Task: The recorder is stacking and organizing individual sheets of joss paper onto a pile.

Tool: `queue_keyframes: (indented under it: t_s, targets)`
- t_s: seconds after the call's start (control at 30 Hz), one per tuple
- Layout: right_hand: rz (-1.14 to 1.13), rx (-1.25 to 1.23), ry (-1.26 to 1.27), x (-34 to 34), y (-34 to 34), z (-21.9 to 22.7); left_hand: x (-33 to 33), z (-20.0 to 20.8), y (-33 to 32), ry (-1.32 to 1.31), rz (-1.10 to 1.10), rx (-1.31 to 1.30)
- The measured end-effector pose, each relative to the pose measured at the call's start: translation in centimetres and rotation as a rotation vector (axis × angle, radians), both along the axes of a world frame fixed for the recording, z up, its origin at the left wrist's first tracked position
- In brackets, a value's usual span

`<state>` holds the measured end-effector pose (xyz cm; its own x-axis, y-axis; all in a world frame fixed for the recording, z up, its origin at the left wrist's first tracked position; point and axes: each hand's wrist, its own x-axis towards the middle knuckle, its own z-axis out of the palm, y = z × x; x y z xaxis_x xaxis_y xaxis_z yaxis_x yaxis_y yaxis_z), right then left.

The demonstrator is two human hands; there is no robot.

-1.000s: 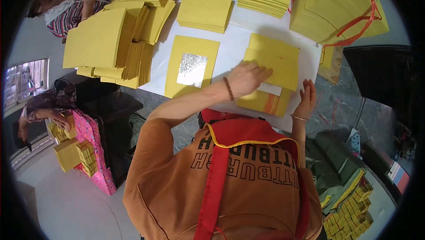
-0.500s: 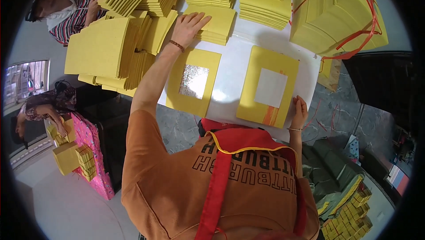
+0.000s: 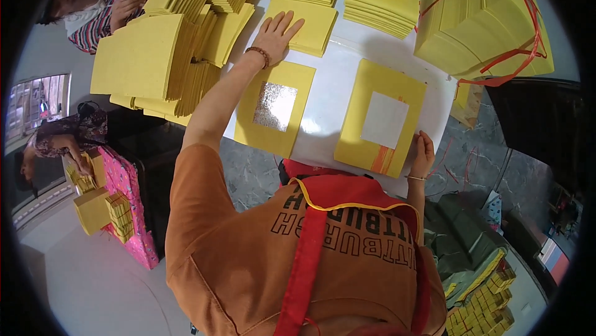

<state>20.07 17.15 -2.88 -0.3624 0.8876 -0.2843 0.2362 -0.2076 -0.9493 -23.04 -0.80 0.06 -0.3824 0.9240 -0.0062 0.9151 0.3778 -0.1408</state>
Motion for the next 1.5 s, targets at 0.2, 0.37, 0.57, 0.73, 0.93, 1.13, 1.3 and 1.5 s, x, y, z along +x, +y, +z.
queue_keyframes:
  t_s: [0.2, 0.37, 0.57, 0.73, 0.93, 1.13, 1.3, 1.5]
  targets:
    - [0.085, 0.069, 0.12, 0.1, 0.1, 1.2, 0.2, 2.5, 0.5, 0.002, -0.029, -0.132]
    - [0.321, 0.411, -0.014, -1.0, -0.7, 4.5, 1.1, 4.4, 0.5, -0.037, -0.027, -0.052]
    - [0.667, 1.015, -0.246, -2.7, -1.7, 6.5, 10.5, 5.6, 1.0, -0.531, -0.257, 0.397]
    - [0.705, 0.983, -0.265, -2.9, -2.1, 5.6, 22.1, 5.9, -0.7, -0.524, -0.559, 0.225]
    - [0.673, 0.675, -0.034, -2.3, -0.6, 3.7, 22.9, 6.2, -0.8, -0.487, -0.593, 0.186]
    - [0.527, 0.248, 0.183, -2.1, 0.0, 2.7, 22.3, 5.6, -0.3, -0.672, -0.669, 0.42]
    - [0.535, 0.309, 0.17, -2.1, -0.4, 2.5, 21.8, 5.6, 0.1, -0.849, -0.505, 0.354]
    - [0.536, 0.228, 0.132, -1.9, -0.2, 3.3, 20.8, 5.1, 0.4, -1.072, -0.356, 0.3]
